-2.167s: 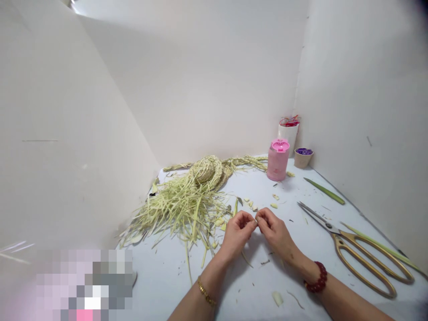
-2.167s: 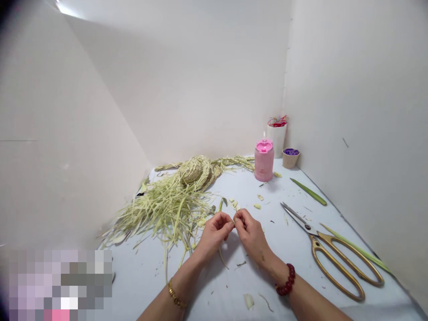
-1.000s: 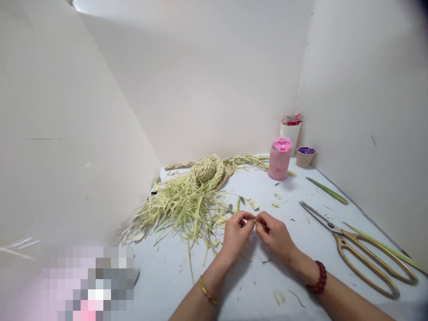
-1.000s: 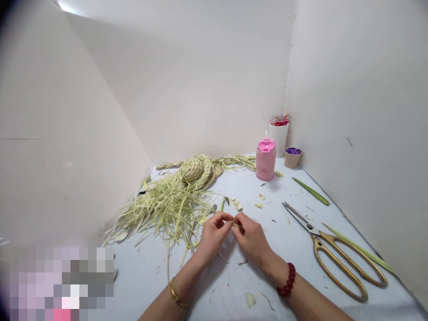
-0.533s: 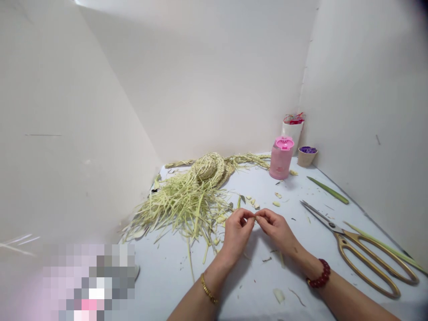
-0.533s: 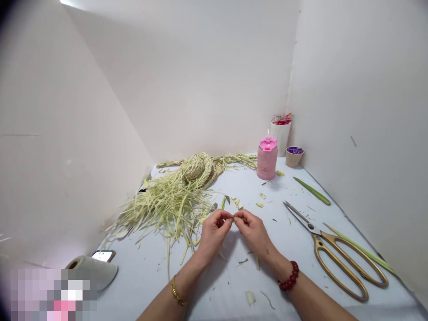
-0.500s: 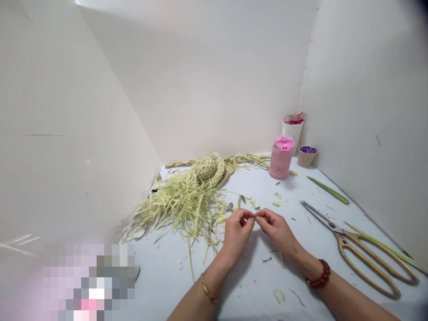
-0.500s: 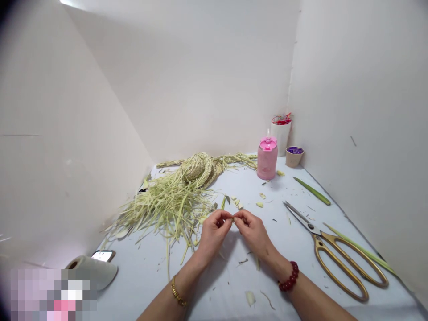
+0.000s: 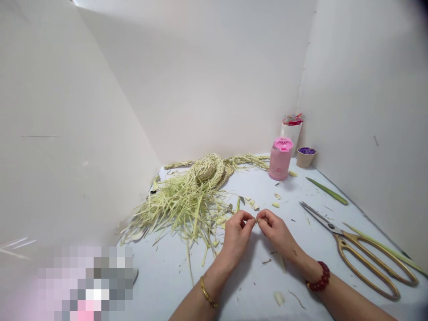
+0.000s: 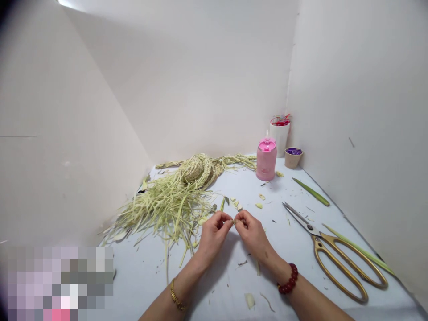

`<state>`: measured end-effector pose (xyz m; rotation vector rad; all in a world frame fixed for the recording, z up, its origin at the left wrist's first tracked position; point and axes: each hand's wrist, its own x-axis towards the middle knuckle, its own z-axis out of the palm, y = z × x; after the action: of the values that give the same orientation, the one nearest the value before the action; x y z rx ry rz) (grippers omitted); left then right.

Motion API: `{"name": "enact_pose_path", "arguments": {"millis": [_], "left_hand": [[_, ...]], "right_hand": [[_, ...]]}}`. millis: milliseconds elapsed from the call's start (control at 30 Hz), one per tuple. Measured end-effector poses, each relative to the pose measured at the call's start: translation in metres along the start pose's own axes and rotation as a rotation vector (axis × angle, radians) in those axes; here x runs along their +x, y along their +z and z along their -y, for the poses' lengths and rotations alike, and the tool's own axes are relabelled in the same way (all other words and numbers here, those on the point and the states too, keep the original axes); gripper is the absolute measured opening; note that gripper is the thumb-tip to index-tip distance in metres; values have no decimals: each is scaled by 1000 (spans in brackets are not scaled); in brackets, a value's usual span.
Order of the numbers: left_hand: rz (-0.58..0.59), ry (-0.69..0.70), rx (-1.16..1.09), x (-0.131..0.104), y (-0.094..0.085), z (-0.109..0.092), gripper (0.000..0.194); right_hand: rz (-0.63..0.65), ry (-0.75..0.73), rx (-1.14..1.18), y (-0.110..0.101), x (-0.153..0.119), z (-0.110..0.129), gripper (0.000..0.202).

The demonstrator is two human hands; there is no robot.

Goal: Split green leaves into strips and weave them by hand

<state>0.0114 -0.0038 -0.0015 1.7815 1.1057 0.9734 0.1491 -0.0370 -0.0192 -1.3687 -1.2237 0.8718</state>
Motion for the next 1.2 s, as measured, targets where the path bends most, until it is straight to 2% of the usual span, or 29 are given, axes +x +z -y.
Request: {"name": "enact_pose_path", "arguments": {"millis": [100,200,300,367,500,600,667,833,1000,1067,1200], "left_hand": [[31,-32,-76,1,-1,-1,16],[78,-146,-239,4,0,1,18],[42,-231,-353,7,3,4,18],[8,-237,-369,8,3,5,18],[4,-139,-236,5,-1,7,17],[120,-61,-58,3,-5,9,21],[138,-12,39,5,-8,9,22],[14,-44,56,14,-25,-1,27],[-82,-45,178,14,-53,-10,31],[-49,-26,259,7,-64,-6,29],[105,39,360,-11,-79,4,24]], "right_hand": [[-8,-2,-37,-1,-1,1,7],[18,14,-62,-2,0,-1,7],[54,-7,-101,-3,0,-3,7],[72,-39,-131,-2,0,-3,7],[69,-86,-196,2,0,-4,9],[81,-104,-210,5,0,-4,12],[107,-115,-189,6,0,-2,16],[141,-95,-167,2,6,6,25],[124,-82,-231,-17,15,7,27],[93,-69,-250,-24,15,4,28],[53,-1,-288,-31,12,-2,32]]}}
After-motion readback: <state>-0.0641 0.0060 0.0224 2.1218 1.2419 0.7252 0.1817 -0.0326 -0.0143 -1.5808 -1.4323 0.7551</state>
